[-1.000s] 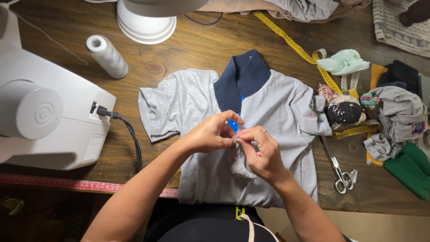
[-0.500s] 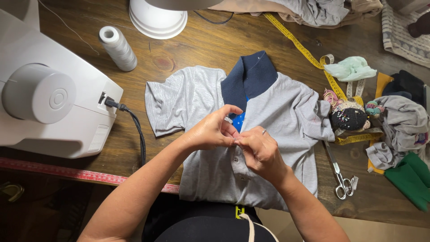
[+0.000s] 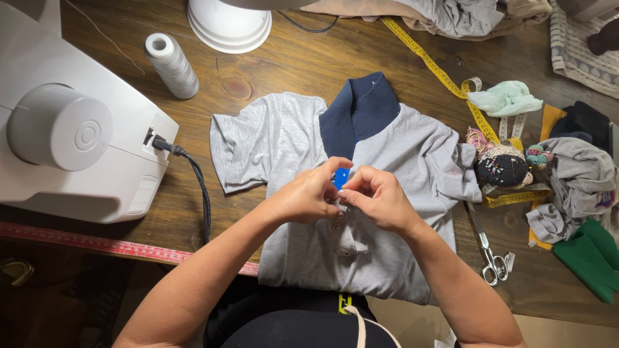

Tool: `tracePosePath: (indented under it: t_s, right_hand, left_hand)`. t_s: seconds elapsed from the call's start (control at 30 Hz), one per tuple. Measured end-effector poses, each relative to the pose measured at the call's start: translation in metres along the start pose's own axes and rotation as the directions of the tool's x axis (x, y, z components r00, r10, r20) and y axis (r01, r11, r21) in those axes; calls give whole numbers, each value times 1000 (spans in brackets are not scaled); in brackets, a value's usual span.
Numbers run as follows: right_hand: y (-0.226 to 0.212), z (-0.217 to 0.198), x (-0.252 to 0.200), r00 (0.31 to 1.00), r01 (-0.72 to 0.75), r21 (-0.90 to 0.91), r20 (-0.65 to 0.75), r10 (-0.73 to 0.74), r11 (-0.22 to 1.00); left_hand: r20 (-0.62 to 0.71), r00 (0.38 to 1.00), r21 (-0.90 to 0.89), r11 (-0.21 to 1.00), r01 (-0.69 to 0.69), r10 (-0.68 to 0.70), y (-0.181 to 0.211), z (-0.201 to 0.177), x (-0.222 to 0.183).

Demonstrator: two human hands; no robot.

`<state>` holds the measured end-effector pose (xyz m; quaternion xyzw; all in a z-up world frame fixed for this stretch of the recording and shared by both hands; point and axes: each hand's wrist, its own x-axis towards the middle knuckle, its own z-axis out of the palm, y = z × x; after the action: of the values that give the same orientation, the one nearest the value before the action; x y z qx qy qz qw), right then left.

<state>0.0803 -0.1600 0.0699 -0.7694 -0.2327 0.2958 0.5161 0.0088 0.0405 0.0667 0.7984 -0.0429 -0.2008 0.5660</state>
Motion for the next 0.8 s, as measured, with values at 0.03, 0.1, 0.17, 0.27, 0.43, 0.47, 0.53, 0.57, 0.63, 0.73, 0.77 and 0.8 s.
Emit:
tracePosePath:
  t_s: [0.03,0.1,0.17,0.27,0.43,0.47,0.53,0.57,0.63,0.73,0.77,0.8]
  right_hand:
    - [-1,0,2,999,-34,12,22,34,999]
    - [1,-1,5,997,-69,24,45,68,997]
    - [8,-2,9,994,-85,21,70,83,996]
    - [4,-3,6,998,5,-16,64,-4,1000]
    - [-13,-2,-12,987,154,-172,-13,-158,973]
    - [-11,-1,-15,978,192,-189,-41,-203,963]
    - [-11,2,-12,972,221,-187,-38,-231,957]
    - [-12,3,-11,965,249,-184,-35,-260,951]
    - [-12,3,-7,962,264,-182,-26,-273,947]
    - [-11,4,-5,958,277,-178,-23,-285,944]
    - [-11,4,-5,958,276,-176,-28,-285,945]
    - [-12,3,-8,958,277,-176,-24,-285,945]
  left_hand:
    - [-6,1000,7,1000,10,-10,-1,0,0]
    - [-12,1000,13,1000,21,-21,-3,2,0]
    - [-24,999,15,1000,28,-27,-6,4,0]
    - [-25,1000,19,1000,15,-14,-9,6,1]
    - [-26,1000,-137,991,12,-15,-4,2,-6]
    - [-28,1000,-172,985,8,-13,-4,3,-6]
    - [-26,1000,-175,985,5,-10,-5,2,-6]
    - [-24,1000,-175,984,3,-7,-5,2,-6]
    - [-20,1000,-175,984,10,-14,-9,2,-4]
    - [-15,1000,-178,984,21,-24,-11,1,-4]
    - [-18,999,-179,984,24,-27,-11,0,-4]
    - [-21,999,-181,983,24,-28,-10,0,-5]
